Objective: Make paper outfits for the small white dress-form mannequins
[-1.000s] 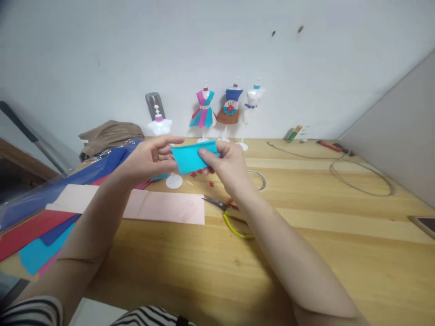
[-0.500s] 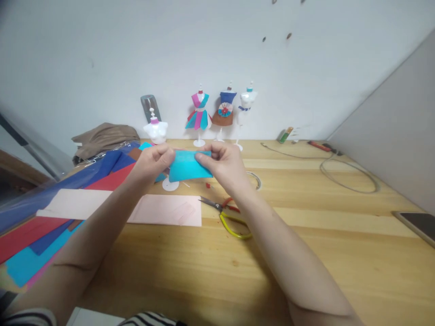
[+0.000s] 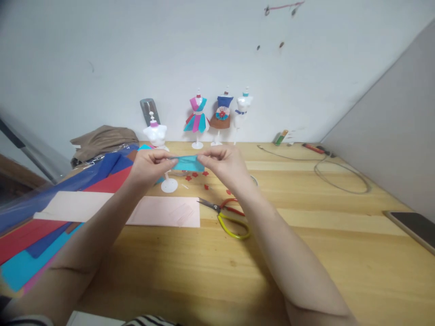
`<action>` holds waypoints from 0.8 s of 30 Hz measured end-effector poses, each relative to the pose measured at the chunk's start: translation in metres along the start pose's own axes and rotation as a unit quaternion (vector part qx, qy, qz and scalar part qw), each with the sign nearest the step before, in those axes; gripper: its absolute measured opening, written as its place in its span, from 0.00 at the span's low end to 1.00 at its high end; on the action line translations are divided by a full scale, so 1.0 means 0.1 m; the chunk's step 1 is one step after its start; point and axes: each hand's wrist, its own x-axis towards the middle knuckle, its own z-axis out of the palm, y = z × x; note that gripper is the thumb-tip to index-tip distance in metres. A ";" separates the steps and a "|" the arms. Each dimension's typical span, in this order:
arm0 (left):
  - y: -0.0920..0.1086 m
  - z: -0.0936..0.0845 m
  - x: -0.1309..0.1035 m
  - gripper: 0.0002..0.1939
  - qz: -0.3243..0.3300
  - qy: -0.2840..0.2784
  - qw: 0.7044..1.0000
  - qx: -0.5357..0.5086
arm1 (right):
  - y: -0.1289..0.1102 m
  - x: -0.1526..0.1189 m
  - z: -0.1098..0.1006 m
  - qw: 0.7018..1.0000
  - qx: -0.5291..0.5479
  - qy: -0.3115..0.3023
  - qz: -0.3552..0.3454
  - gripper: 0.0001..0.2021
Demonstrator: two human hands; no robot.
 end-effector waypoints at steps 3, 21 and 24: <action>0.09 0.01 -0.03 0.06 -0.062 -0.018 0.996 -0.067 | -0.01 0.01 0.01 0.998 0.031 0.012 0.051 0.08; 0.07 0.12 -0.09 0.14 -0.016 0.039 0.963 -0.266 | -0.01 -0.06 0.19 0.993 0.087 0.084 -0.007 0.08; 0.09 0.13 -0.10 0.13 -0.017 0.053 0.965 -0.255 | -0.01 -0.07 0.20 0.993 0.061 0.100 -0.019 0.09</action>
